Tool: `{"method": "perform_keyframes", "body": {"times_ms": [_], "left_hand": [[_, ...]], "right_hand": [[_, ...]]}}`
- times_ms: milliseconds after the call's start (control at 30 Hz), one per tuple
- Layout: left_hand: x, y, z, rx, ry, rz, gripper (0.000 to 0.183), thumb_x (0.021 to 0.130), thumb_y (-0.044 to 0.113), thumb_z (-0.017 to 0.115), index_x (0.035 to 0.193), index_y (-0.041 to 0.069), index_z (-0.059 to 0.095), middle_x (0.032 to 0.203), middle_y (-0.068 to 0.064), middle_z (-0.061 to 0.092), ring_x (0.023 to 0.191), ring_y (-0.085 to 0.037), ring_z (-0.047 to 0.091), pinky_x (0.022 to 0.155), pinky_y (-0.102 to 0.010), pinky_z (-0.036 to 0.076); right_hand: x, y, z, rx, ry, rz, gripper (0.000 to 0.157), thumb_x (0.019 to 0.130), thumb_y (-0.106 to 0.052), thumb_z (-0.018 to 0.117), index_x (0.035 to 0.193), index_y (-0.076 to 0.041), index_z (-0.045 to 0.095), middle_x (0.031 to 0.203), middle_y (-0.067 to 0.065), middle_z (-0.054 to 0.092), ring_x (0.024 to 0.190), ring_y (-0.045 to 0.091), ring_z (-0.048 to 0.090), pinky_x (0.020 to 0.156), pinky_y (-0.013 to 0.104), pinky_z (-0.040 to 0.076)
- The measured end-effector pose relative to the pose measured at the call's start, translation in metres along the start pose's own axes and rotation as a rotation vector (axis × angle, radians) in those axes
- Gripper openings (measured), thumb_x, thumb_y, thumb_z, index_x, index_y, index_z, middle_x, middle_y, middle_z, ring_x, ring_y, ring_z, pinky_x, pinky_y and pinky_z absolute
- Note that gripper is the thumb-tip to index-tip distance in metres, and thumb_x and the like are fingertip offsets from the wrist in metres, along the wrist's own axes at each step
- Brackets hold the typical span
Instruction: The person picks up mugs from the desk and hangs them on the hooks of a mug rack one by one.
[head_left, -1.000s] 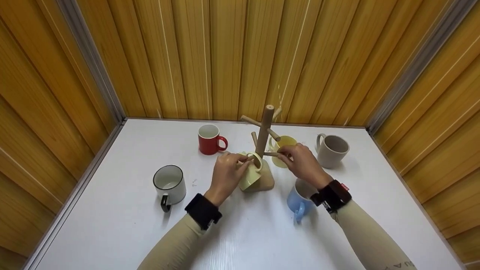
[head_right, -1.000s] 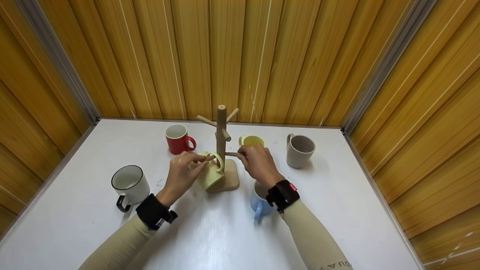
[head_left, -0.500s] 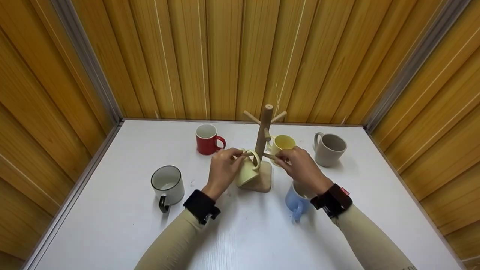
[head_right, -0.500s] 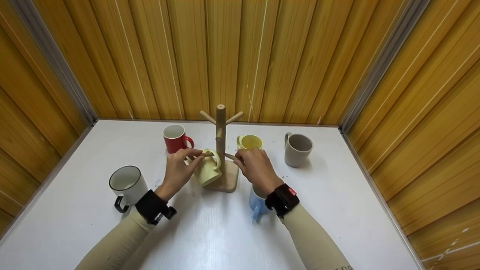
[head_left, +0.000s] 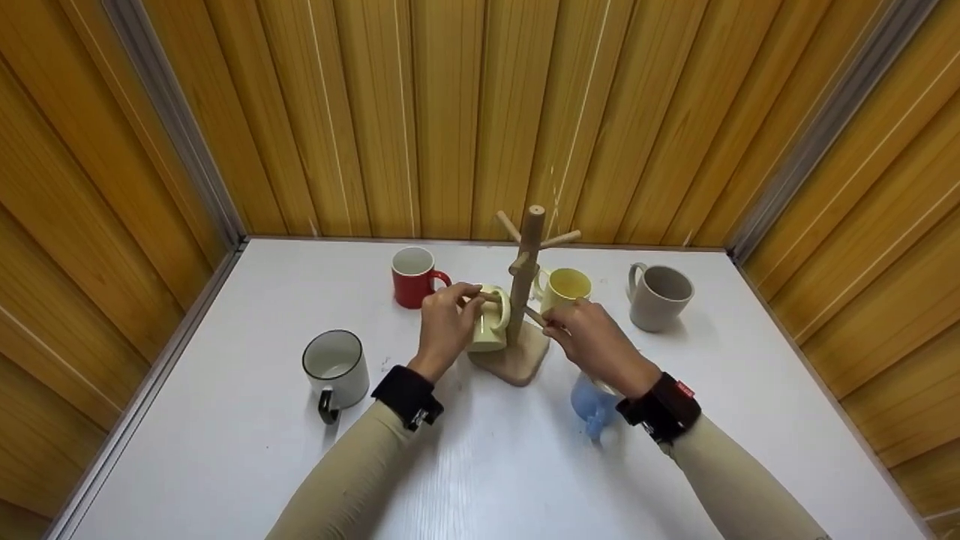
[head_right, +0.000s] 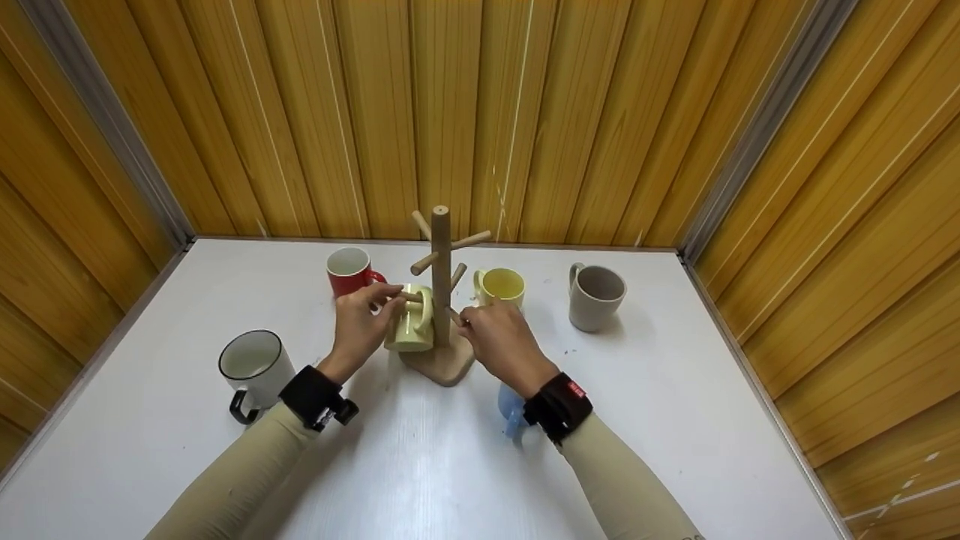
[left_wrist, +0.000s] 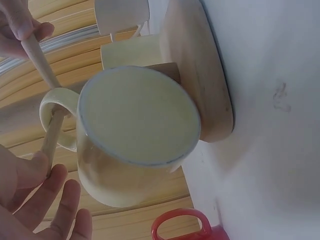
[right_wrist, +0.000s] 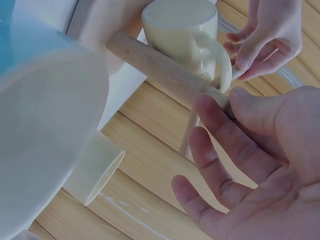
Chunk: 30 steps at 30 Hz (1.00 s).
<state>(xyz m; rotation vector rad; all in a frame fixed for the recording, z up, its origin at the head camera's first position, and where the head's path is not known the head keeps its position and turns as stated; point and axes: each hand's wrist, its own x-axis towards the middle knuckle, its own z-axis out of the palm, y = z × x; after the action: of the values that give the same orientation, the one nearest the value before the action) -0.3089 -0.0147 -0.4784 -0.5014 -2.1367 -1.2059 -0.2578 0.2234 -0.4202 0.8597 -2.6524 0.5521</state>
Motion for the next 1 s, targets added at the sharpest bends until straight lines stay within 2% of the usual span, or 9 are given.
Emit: {"method": "perform_keyframes", "body": {"times_ms": [233, 467, 733, 1000], "left_hand": [[0.007, -0.006, 0.007, 0.013, 0.034, -0.023, 0.018, 0.086, 0.0, 0.079, 0.103, 0.0, 0.079, 0.095, -0.009, 0.078, 0.074, -0.022, 0.07, 0.068, -0.037, 0.057], [0.013, -0.009, 0.018, 0.029, 0.082, -0.064, 0.023, 0.084, 0.001, 0.08, 0.107, 0.005, 0.081, 0.095, -0.008, 0.079, 0.077, -0.026, 0.072, 0.07, -0.042, 0.056], [0.016, -0.014, 0.021, 0.035, 0.069, -0.11, 0.024, 0.088, 0.006, 0.078, 0.112, 0.007, 0.08, 0.101, -0.006, 0.079, 0.079, -0.027, 0.072, 0.07, -0.045, 0.055], [0.017, -0.014, 0.022, 0.025, 0.074, -0.111, 0.024, 0.088, 0.006, 0.078, 0.112, 0.007, 0.08, 0.103, -0.007, 0.079, 0.079, -0.027, 0.072, 0.071, -0.045, 0.056]], "right_hand": [[0.001, -0.011, 0.004, 0.0, -0.011, -0.004, 0.009, 0.093, -0.006, 0.075, 0.101, -0.003, 0.077, 0.085, 0.003, 0.072, 0.08, 0.022, 0.063, 0.067, 0.038, 0.053], [0.004, -0.021, 0.01, -0.038, -0.013, -0.018, 0.007, 0.096, -0.008, 0.071, 0.1, -0.005, 0.076, 0.084, 0.002, 0.073, 0.078, 0.021, 0.065, 0.067, 0.037, 0.054], [0.007, -0.031, 0.015, -0.036, -0.036, -0.033, 0.012, 0.099, -0.004, 0.065, 0.106, -0.004, 0.074, 0.082, 0.004, 0.071, 0.077, 0.024, 0.064, 0.067, 0.041, 0.053], [0.007, -0.031, 0.014, -0.03, -0.058, -0.033, 0.016, 0.097, -0.003, 0.066, 0.111, -0.004, 0.073, 0.084, 0.003, 0.071, 0.078, 0.023, 0.063, 0.069, 0.041, 0.052]]}}
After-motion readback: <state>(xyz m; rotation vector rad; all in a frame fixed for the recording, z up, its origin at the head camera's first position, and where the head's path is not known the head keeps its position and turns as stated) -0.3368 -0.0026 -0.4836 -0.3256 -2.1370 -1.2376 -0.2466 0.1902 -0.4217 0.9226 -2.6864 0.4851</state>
